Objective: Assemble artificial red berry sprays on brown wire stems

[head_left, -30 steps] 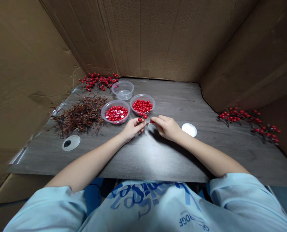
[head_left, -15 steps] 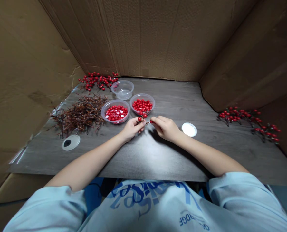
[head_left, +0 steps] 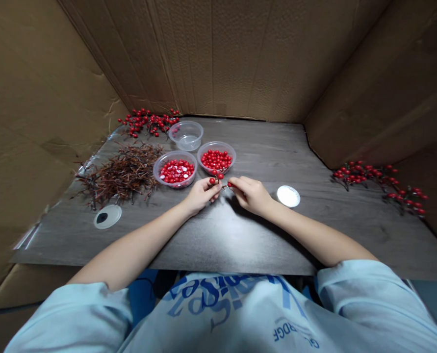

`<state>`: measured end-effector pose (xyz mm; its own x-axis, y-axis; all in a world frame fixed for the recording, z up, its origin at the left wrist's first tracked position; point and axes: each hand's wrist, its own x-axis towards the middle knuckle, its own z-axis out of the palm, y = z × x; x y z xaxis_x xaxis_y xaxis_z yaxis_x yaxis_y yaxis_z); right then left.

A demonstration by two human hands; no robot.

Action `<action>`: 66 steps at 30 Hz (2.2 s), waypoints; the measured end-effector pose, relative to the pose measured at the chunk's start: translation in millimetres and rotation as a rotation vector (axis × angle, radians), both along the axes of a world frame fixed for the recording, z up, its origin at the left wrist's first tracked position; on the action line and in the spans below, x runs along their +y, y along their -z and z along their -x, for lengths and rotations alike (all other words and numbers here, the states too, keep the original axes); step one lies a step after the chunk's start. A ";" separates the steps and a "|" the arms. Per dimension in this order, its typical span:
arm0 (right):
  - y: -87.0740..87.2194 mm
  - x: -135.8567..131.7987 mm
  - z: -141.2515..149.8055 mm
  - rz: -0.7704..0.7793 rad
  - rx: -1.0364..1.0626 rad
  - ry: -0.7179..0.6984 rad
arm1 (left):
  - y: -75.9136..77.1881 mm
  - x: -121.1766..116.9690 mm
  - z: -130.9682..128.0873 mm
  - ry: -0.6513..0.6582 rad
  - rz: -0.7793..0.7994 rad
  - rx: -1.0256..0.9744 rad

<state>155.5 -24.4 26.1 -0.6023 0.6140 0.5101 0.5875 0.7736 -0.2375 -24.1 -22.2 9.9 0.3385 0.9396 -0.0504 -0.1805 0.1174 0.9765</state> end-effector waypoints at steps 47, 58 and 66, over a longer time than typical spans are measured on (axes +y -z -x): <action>6.8 -4.2 4.3 0.059 0.019 0.035 | 7.1 3.9 1.8 -0.079 0.052 -0.019; 5.4 0.0 7.5 0.242 0.243 0.096 | 4.7 4.7 1.4 -0.099 0.102 -0.065; 1.3 1.0 3.0 0.242 0.279 0.114 | 7.0 5.2 1.4 -0.096 0.067 -0.024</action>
<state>152.5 -23.5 24.8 -0.3815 0.7919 0.4768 0.5540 0.6088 -0.5679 -25.5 -17.0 2.8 0.2490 0.9625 -0.1074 -0.2177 0.1636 0.9622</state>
